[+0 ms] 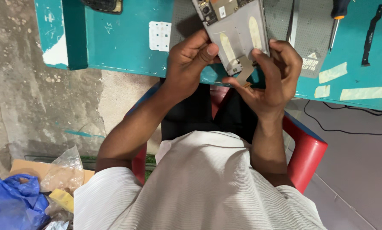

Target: The person uses tweezers to remove a small component from a disassembled smartphone and then uses a screwdriver to tighten screws on the device's internal frame. The work is performed on a teal workbench with other phone parts visible nearby.

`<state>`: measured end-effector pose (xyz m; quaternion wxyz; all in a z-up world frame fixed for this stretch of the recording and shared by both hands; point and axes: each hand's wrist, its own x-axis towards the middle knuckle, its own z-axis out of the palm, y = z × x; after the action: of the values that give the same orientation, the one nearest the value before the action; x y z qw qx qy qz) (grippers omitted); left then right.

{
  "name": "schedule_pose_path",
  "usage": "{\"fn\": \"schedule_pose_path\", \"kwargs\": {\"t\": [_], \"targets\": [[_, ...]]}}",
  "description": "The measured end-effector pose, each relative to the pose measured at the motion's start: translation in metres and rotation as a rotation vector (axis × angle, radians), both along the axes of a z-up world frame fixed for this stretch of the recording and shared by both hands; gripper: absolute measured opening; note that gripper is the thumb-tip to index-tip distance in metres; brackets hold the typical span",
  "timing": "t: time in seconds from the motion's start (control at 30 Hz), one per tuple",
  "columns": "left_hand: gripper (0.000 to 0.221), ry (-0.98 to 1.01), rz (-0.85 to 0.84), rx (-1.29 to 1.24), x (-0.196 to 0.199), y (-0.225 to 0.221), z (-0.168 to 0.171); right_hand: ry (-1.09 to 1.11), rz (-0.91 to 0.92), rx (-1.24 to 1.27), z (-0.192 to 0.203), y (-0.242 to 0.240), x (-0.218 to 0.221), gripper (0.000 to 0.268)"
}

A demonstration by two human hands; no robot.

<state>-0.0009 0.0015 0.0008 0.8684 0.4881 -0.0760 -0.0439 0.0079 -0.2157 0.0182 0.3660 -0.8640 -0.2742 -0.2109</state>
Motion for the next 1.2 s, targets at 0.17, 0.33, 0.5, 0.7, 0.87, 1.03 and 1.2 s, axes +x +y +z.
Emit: {"fn": "schedule_pose_path", "kwargs": {"t": [0.17,0.33,0.5,0.7,0.87,1.03,1.2], "targets": [[0.044,0.041,-0.013,-0.061,0.001,0.0,-0.002,-0.035,0.018,-0.03,0.003,-0.002,-0.002,0.077],[0.05,0.04,0.026,-0.05,0.004,-0.002,-0.003,-0.03,0.076,-0.004,0.007,0.001,-0.003,0.066],[0.054,0.143,0.131,0.162,0.005,-0.004,0.0,-0.051,0.158,-0.049,0.01,-0.001,-0.004,0.056],[0.047,0.151,0.092,0.509,0.012,0.006,0.027,-0.099,0.153,0.108,0.01,-0.01,0.002,0.05],[0.03,-0.004,0.077,0.891,0.023,0.018,0.06,-0.116,-0.3,-0.08,0.022,-0.025,0.013,0.027],[0.021,-0.175,-0.016,1.116,0.041,0.013,0.069,0.045,-0.332,-0.23,0.043,-0.026,0.019,0.035],[0.015,-0.403,-0.003,1.203,0.06,0.008,0.063,0.061,-0.383,-0.281,0.03,-0.031,0.028,0.022]]}}
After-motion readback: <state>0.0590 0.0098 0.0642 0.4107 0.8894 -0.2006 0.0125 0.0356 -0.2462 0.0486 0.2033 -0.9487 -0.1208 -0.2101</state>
